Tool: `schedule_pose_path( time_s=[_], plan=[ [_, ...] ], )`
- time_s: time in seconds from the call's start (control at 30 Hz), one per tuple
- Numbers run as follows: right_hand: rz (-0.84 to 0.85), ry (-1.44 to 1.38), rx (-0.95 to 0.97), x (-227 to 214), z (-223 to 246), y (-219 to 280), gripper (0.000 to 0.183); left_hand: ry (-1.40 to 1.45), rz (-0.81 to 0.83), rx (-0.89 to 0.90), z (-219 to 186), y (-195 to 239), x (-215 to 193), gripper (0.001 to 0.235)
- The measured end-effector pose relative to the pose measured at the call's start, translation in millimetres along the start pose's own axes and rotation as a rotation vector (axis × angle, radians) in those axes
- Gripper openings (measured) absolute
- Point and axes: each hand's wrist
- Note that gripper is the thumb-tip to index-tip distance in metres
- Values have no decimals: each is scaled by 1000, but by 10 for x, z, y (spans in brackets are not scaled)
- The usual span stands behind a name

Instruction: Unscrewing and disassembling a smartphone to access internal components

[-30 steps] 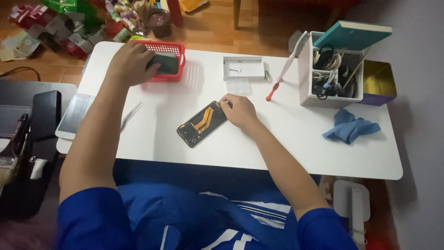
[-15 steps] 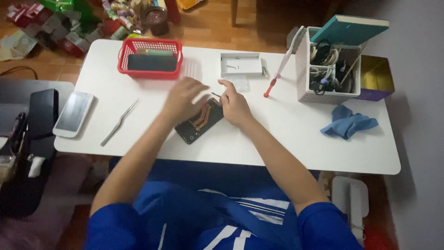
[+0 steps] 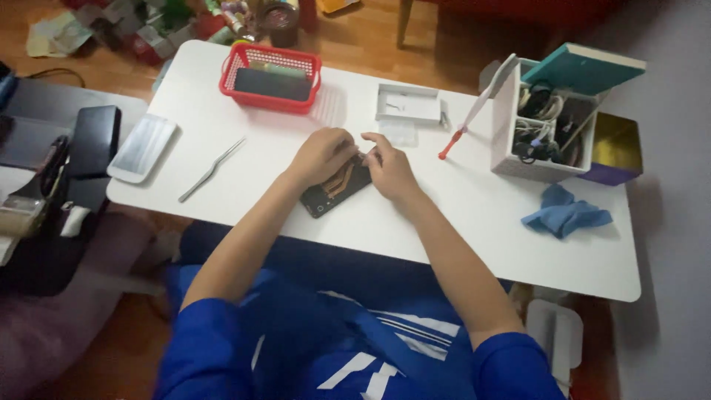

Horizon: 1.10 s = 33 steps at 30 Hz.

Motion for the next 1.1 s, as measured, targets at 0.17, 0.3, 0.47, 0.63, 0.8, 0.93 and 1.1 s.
schedule_pose_path(
  time_s=[0.17,0.3,0.47,0.63,0.8,0.93,1.1],
  plan=[
    [2,14,-11,17,-11,-40,38,70,-26,-34,175,-20,113,15],
    [-6,56,41,8,-59,-47,30,146,-100,-66,272,-22,124,16],
    [-87,72,177,-63,-61,-66,25,136,-81,-65,5,51,-120,36],
    [-130,79,231,-87,-91,-73,25,34,-93,-30,64,53,-107,44],
    [-123,86,239,-109,-1,-48,26,-80,-226,-82,368,-74,71,25],
    [-114,117,258,-109,-55,-18,27,-106,-335,-104,774,-184,355,30],
    [-120,-46,224,-60,-174,-78,25,-178,-288,-228,522,-63,144,21]
  ],
)
Point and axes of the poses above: each hand's wrist, its own y-axis away from the middle knuckle, its own x-axis out of the palm, z = x × y, and after that the axes turned 3 degrees about -y, right-handed
